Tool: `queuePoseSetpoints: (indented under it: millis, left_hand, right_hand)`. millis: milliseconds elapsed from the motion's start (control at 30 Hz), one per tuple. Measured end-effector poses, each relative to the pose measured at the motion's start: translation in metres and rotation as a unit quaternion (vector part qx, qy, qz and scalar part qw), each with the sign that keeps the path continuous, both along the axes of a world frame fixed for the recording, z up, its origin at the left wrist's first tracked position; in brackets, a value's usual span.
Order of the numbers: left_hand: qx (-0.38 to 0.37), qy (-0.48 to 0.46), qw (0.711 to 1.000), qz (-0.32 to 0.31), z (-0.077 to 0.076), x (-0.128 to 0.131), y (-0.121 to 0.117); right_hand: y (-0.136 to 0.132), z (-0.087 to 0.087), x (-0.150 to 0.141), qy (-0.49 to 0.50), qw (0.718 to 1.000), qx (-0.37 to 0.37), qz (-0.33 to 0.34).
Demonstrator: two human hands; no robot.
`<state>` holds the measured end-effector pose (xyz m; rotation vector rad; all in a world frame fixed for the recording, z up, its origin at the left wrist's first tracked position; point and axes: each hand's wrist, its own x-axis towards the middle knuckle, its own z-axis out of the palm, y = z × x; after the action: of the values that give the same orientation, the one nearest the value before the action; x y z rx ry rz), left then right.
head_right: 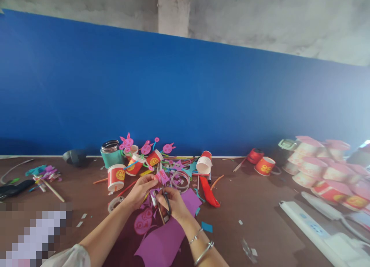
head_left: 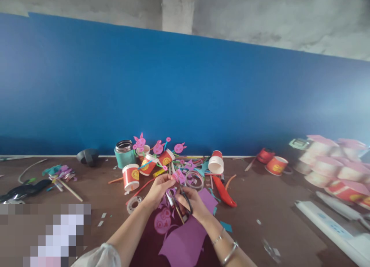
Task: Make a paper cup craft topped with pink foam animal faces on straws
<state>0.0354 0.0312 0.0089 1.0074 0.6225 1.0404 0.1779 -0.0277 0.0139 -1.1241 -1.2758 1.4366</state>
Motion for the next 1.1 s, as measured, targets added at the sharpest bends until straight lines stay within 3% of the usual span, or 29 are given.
queuePoseSetpoints:
  millis: [367,1100]
  left_hand:
    - [0.019,0.04,0.998,0.044,0.008,0.007,-0.006]
    - [0.022,0.036,0.999,-0.011,0.008,0.0,-0.003]
  right_hand:
    - [0.001,-0.004,-0.001,0.0,1.0,0.002,-0.007]
    - [0.0,-0.003,-0.001,-0.016,1.0,0.005,0.002]
